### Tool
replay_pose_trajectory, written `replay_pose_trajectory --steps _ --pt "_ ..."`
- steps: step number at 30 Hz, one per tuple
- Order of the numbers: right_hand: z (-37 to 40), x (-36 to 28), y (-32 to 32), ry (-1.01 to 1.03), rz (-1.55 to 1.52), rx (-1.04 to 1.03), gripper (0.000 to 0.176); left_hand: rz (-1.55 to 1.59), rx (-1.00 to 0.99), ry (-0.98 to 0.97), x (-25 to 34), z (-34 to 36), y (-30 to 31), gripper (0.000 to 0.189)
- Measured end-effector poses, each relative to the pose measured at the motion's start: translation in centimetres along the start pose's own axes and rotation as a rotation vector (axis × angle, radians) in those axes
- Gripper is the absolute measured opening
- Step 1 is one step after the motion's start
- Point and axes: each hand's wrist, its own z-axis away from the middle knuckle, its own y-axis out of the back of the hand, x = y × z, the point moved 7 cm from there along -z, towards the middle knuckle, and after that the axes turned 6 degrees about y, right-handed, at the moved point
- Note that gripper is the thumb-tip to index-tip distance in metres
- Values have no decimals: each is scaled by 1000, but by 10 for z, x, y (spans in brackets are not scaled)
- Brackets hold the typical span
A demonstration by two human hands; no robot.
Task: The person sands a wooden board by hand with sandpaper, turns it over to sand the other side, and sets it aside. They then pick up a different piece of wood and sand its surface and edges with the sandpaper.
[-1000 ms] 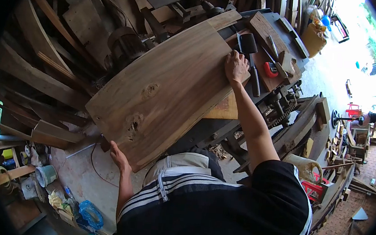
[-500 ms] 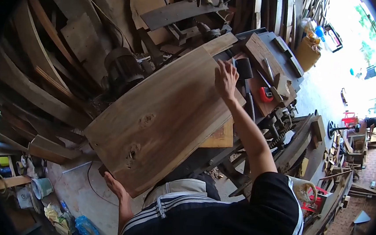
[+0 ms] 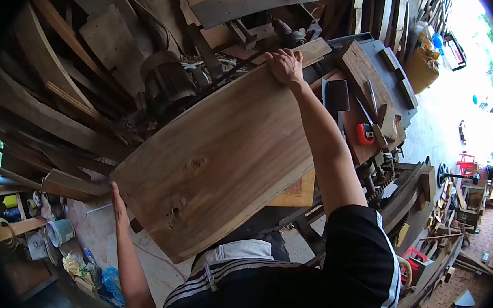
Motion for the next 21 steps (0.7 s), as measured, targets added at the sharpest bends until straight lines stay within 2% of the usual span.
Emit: replay_pose_trajectory --steps 3,5,7,9,12,14,16,17,19,20,21 --pt "9 2 8 39 20 83 44 66 -112 132 -7 -9 -17 83" --pt "20 8 17 45 34 117 41 262 -164 177 -8 -1 -28 84" --pt "29 1 31 139 112 160 34 221 -127 167 -23 -2 -31 83" --pt "34 -1 35 134 223 120 26 170 -98 129 -34 -4 -26 82" --pt "30 10 20 144 262 159 29 156 -130 162 -3 22 -37 83" --pt "22 11 13 206 214 121 34 90 -83 199 -1 28 -36 83" --pt "14 3 10 226 297 -121 33 129 -90 163 5 29 -37 79" --pt "16 -5 12 297 331 -159 33 138 -59 175 3 24 -36 79" --pt "22 6 14 413 226 10 30 116 -75 141 -8 8 -36 76" --pt "25 14 17 292 148 -53 30 105 -81 130 -13 6 -34 74" --pt "26 24 13 308 106 18 31 115 -46 147 -7 11 -29 74"
